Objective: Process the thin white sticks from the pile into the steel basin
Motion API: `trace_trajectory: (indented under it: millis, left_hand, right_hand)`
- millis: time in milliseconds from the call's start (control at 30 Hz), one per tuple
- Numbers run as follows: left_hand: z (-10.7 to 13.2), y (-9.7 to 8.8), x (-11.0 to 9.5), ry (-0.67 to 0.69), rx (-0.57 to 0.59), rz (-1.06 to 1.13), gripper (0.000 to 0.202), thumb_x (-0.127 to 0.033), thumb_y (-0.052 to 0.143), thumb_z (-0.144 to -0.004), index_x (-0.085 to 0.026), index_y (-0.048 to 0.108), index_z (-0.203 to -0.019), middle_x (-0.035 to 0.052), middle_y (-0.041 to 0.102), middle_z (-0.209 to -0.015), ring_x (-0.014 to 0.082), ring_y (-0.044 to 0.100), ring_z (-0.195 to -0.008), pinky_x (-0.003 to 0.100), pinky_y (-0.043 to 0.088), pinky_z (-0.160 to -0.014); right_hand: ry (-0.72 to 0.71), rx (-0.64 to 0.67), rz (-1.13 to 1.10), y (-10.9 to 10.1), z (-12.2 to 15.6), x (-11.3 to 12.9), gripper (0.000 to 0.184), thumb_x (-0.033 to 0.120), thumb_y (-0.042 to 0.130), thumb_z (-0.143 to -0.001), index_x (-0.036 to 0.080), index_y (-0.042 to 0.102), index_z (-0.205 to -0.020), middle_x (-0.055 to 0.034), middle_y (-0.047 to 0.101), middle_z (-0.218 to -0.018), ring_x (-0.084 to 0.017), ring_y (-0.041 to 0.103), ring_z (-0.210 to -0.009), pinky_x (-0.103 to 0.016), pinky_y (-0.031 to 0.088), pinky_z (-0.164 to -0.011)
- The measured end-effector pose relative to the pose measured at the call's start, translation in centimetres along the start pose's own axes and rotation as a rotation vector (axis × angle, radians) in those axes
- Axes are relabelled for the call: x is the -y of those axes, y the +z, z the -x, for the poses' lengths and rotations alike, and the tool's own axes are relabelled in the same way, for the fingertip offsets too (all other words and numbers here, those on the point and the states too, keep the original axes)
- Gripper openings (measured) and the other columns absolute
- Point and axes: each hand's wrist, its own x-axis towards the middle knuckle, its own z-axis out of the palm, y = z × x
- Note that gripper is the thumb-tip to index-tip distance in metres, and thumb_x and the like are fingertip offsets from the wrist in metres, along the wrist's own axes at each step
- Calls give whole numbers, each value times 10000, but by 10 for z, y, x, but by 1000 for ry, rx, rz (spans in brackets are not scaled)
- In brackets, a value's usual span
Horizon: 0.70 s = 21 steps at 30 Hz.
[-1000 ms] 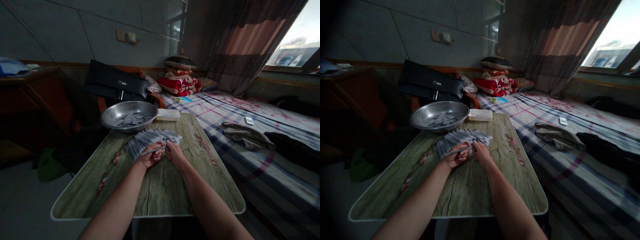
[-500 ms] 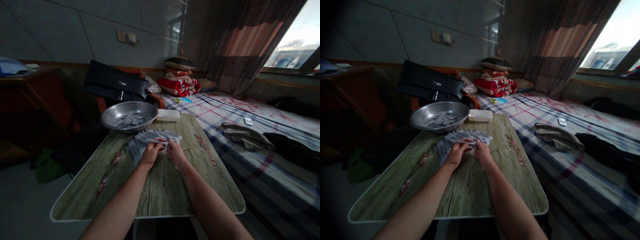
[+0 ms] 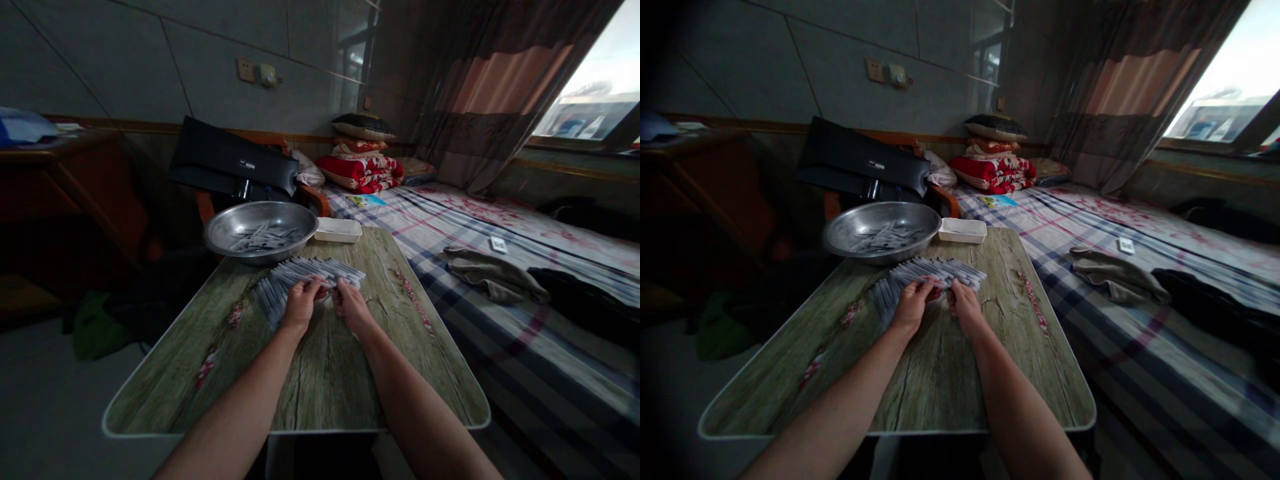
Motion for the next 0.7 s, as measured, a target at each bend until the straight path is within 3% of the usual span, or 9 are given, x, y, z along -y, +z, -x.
trace_trajectory:
  millis: [67,200,300,400,500,600,700]
  left_hand:
    - [0,0,-1,6,0,-6,499,-588,859,-611,-159,705,-813,46,749,-777,182,706,-699,295,571,-666]
    - [-1,0,-3,9,-13,-3,504,-597,851,-608,-161,698,-807,36,736,-760,169,693,-681,281,560,-651]
    - [-1,0,-3,18,-4,-8,486,-586,843,-624,-162,691,-808,36,735,-771,167,692,-687,279,556,-657]
    - [-1,-1,-2,22,1,-17,480,-579,840,-632,-164,686,-818,33,732,-761,166,687,-678,284,555,-663]
    - [-2,-2,-3,38,4,-34,481,-587,832,-642,-163,686,-815,37,730,-772,167,683,-679,288,556,-663]
    - [-2,-3,-4,59,11,-51,470,-592,821,-655,-163,690,-797,41,726,-783,170,682,-691,284,552,-655]
    - [-2,-2,-4,71,14,-63,445,-579,809,-673,-165,693,-786,39,718,-770,168,675,-687,277,544,-645]
  right_hand:
    - [-25,34,28,0,0,0,471,607,705,-741,225,434,-685,88,374,-504,-50,261,-375,-192,151,-352]
    - [-18,82,-62,3,3,4,378,442,748,-674,245,469,-836,107,439,-577,-50,265,-377,-177,136,-350]
    - [-8,53,-35,4,4,5,377,505,707,-708,239,489,-863,82,510,-634,-48,277,-382,-178,137,-348]
    - [-34,69,70,5,5,3,439,611,657,-766,215,473,-739,68,441,-553,-53,281,-399,-190,172,-355]
    - [-42,110,44,6,6,3,410,545,712,-738,221,461,-759,93,392,-532,-51,270,-401,-182,169,-367]
    - [-11,89,-57,6,7,5,396,419,749,-678,251,479,-915,111,461,-592,-47,274,-392,-162,132,-368]
    - [26,24,-51,5,6,7,387,512,711,-724,238,493,-888,81,524,-631,-40,278,-380,-167,124,-360]
